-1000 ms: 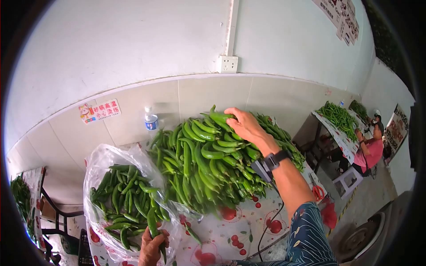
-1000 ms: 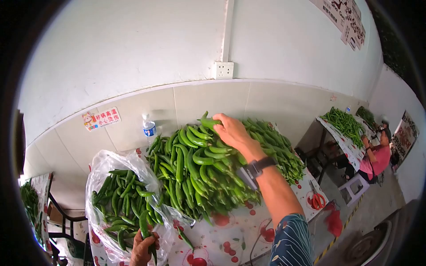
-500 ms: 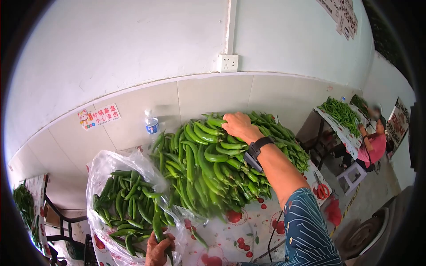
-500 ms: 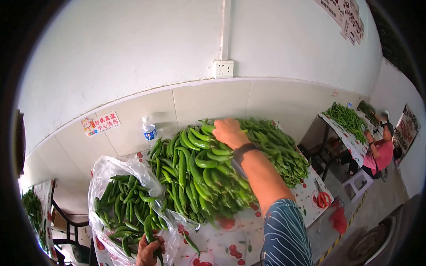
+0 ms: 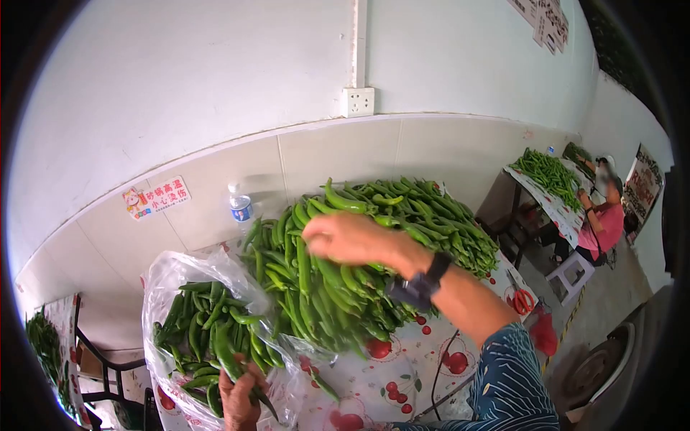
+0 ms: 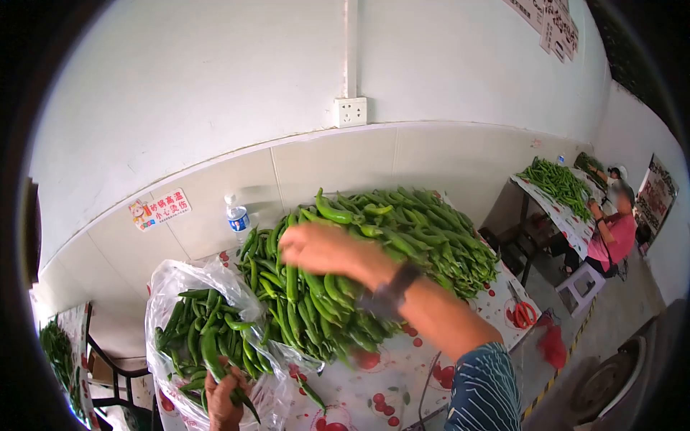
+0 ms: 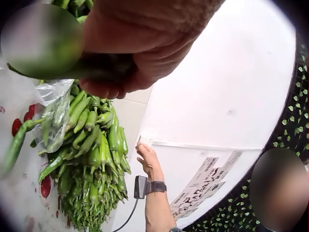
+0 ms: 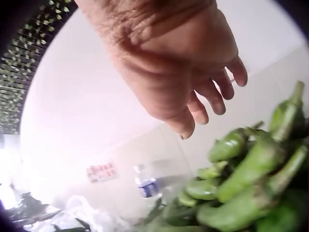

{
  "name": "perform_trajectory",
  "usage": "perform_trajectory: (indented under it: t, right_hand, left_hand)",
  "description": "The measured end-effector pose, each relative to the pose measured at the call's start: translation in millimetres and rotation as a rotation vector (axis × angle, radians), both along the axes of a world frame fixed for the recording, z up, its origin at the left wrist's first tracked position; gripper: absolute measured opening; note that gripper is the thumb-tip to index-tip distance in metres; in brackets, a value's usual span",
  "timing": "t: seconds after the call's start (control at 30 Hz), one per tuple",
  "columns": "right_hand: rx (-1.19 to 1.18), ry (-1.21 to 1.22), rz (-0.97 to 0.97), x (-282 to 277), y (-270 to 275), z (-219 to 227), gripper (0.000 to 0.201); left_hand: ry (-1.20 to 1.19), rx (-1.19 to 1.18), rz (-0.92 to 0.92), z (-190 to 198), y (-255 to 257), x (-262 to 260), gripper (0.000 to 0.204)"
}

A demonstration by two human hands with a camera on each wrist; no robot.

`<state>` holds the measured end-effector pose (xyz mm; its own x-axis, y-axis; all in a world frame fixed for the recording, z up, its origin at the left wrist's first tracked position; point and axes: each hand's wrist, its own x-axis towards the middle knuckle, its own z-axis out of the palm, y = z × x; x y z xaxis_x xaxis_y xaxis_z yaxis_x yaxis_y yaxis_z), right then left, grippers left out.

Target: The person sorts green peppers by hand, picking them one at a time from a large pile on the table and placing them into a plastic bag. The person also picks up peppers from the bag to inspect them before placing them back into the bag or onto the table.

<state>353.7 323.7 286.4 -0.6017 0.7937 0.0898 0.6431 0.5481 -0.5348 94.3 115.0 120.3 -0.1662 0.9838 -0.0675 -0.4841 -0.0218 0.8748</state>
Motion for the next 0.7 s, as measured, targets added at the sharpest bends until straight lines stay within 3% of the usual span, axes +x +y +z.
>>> perform_trajectory:
  t: [0.1, 0.13, 0.2, 0.3, 0.43, 0.53, 0.63, 0.7]
  right_hand:
    - [-0.257, 0.095, 0.447, -27, -62, -40, 0.029]
    - [-0.367, 0.076, 0.542, -36, -80, -51, 0.032]
    - [-0.435, 0.265, 0.594, -56, -108, -105, 0.031]
    - [-0.673, 0.6, 0.475, -59, -135, -118, 0.021]
    - [-1.027, 0.693, 0.304, -45, -149, -114, 0.018]
    - [-1.0, 0.694, 0.252, -33, -157, -116, 0.02]
    - [-0.694, 0.509, 0.127, 1, -139, -91, 0.025]
    - [-0.578, 0.648, -0.055, 28, -122, -83, 0.029]
  left_hand:
    - [-0.142, 0.149, 0.129, 34, 16, 22, 0.047]
    - [-0.157, 0.189, 0.141, 44, 19, 28, 0.048]
    - [-0.187, 0.27, 0.131, 49, 23, 37, 0.05]
    - [-0.12, 0.297, 0.07, 59, 21, 54, 0.05]
    - [-0.086, 0.325, 0.039, 50, 23, 56, 0.05]
    - [-0.05, 0.262, 0.107, 55, 20, 72, 0.048]
    - [0.002, 0.196, 0.115, 53, 17, 68, 0.048]
    - [0.02, 0.143, -0.016, 45, 16, 52, 0.049]
